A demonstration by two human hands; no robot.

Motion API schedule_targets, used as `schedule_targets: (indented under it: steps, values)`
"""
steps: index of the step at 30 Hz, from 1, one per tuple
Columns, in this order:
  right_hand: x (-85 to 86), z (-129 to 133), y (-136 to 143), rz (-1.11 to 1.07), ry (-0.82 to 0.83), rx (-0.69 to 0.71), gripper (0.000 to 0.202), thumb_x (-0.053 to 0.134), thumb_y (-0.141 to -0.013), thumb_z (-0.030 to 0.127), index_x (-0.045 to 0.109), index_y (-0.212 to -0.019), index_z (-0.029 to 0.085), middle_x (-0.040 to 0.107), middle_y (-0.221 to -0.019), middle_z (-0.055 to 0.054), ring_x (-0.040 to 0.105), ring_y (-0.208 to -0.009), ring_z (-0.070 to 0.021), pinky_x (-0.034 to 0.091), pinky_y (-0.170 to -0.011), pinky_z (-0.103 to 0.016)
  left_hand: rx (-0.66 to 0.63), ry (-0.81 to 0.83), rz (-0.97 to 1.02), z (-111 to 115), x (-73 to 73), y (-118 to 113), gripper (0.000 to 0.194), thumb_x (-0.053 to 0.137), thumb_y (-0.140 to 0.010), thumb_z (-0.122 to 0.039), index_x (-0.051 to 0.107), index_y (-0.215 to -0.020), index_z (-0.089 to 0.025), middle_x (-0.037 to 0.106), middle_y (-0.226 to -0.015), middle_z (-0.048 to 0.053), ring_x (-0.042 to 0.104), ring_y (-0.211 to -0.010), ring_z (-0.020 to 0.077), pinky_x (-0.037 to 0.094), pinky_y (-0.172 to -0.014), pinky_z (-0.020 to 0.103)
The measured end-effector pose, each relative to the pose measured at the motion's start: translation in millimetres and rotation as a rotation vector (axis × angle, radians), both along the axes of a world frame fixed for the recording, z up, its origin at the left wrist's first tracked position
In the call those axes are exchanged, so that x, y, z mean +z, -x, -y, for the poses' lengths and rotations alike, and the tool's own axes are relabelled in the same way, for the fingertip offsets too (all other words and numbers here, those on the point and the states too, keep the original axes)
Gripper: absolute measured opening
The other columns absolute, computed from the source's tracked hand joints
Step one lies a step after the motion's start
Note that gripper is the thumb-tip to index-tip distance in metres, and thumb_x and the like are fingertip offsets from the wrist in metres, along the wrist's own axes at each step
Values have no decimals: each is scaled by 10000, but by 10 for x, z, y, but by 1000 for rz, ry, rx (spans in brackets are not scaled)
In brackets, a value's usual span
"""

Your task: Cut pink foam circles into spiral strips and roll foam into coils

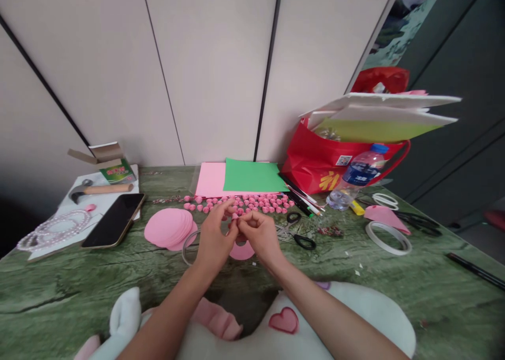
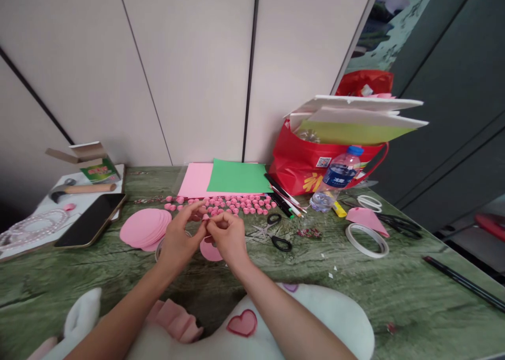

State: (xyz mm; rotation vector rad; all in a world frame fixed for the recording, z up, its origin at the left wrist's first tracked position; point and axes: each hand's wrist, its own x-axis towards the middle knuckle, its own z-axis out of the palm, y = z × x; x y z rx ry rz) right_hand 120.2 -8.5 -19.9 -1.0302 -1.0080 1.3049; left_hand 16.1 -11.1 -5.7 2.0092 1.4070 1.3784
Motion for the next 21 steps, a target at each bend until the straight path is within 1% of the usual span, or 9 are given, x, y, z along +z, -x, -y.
schedule_targets:
  steps: [5, 10, 12, 14, 17, 19, 21]
  values:
    - [29, 12, -1, 29, -15, 7, 129, 593, -611, 241, 519, -573, 143, 533, -442, 39, 489, -354, -66, 415, -372, -172, -4, 39, 85, 1, -20, -6, 392, 477, -693, -101, 504, -1073, -194, 605, -873, 25, 571, -769, 135, 456, -740, 290]
    - [-5, -7, 6, 0, 6, 12, 133, 585, -613, 252, 514, -591, 142, 553, -454, 35, 499, -349, -72, 411, -362, -172, -22, 77, 163, -10, -39, -8, 369, 472, -709, -115, 509, -1070, -185, 598, -899, 39, 568, -778, 132, 461, -746, 289]
    - [-8, -10, 10, -2, 14, 13, 135, 583, -611, 253, 509, -587, 142, 546, -445, 41, 489, -340, -69, 410, -361, -173, -13, 50, 144, -19, -42, -3, 358, 475, -692, -92, 519, -1038, -175, 580, -920, 46, 558, -778, 131, 465, -728, 288]
    - [2, -10, 6, 26, 0, 3, 129, 582, -606, 244, 509, -579, 142, 542, -443, 44, 486, -344, -68, 416, -369, -176, 3, 11, 85, -22, -38, 2, 335, 478, -671, -70, 541, -984, -168, 570, -917, 49, 550, -783, 138, 466, -712, 291]
    - [18, -13, -8, 91, -53, -18, 103, 577, -605, 219, 519, -573, 141, 555, -460, 40, 495, -366, -67, 429, -395, -176, 24, -22, -14, -13, -19, 9, 300, 483, -649, -48, 575, -906, -172, 583, -856, 37, 548, -769, 145, 461, -695, 294]
    - [11, -23, -15, 100, -55, 1, 98, 576, -606, 215, 521, -572, 141, 558, -456, 40, 498, -363, -66, 428, -394, -173, 33, -24, -29, -5, -7, 11, 275, 489, -640, -43, 588, -857, -179, 594, -801, 21, 550, -735, 140, 461, -677, 283]
    - [-9, -39, -15, 67, -17, 36, 107, 579, -605, 229, 522, -578, 142, 557, -442, 42, 504, -351, -72, 421, -375, -173, 44, -7, 4, -2, -7, 9, 242, 495, -641, -51, 595, -820, -181, 597, -765, 10, 552, -695, 131, 462, -653, 269]
